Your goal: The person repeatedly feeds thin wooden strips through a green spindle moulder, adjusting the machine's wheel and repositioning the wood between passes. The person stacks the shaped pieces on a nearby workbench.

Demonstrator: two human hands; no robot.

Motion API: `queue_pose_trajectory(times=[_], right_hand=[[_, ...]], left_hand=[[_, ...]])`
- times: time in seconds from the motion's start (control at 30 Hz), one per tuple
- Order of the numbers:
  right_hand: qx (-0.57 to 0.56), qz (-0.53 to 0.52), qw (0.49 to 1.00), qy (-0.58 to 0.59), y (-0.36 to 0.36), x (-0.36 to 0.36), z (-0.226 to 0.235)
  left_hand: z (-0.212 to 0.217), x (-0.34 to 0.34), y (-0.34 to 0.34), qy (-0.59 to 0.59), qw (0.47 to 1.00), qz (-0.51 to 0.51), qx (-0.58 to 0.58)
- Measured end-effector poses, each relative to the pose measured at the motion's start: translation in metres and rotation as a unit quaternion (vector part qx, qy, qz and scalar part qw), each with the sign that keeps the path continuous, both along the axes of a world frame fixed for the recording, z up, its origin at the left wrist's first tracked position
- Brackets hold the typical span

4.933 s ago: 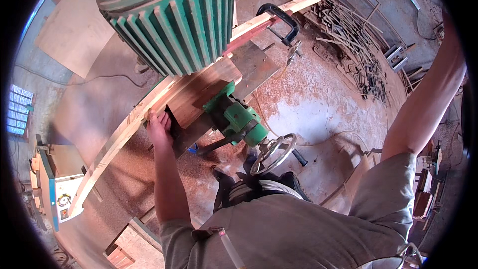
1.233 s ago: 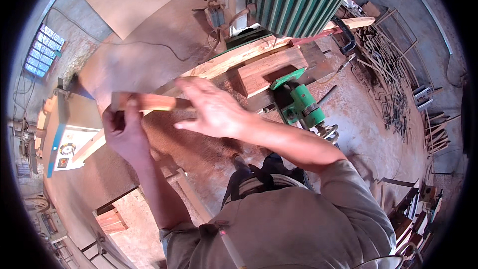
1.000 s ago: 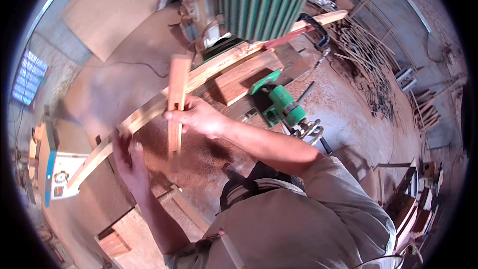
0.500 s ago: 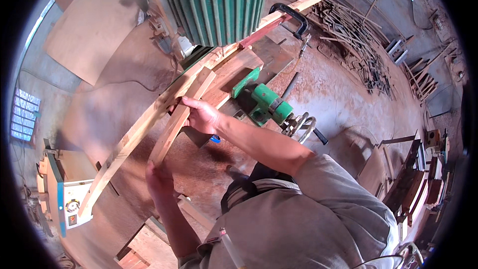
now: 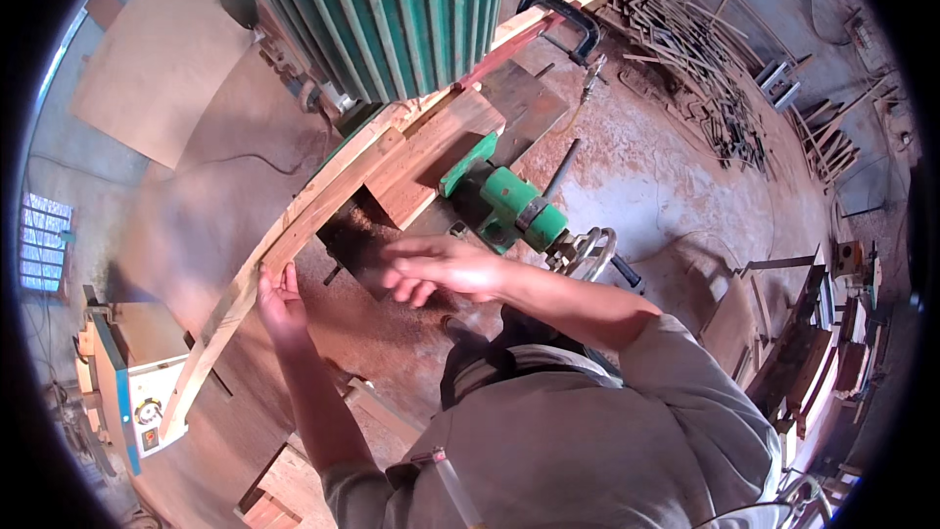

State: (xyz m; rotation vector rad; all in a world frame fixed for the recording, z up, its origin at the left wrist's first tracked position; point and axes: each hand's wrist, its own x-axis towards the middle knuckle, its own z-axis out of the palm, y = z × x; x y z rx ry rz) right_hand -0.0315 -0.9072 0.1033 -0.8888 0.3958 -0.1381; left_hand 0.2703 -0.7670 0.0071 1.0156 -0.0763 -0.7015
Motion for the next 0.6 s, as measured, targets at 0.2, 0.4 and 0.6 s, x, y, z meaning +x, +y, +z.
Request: queue_pose_trajectory(times=[0.2,0.4,0.6], right_hand=[[-0.066,-0.034,0.997,-0.010,-0.019,-0.090,0.031],[-0.093,-0.171,0.981,-0.015,-0.038,-0.147,0.031],[-0.168,-0.283,0.944,0.027,-0.076,-0.181,0.018]], left_hand=[[-0.027,-0.007,-0.010,0.021,0.999,0.018,0.043],[-0.024,-0.039,-0.053,0.042,0.999,-0.001,0.021],[-0.012,-0.067,-0.090,0.051,0.998,-0.026,0.026]])
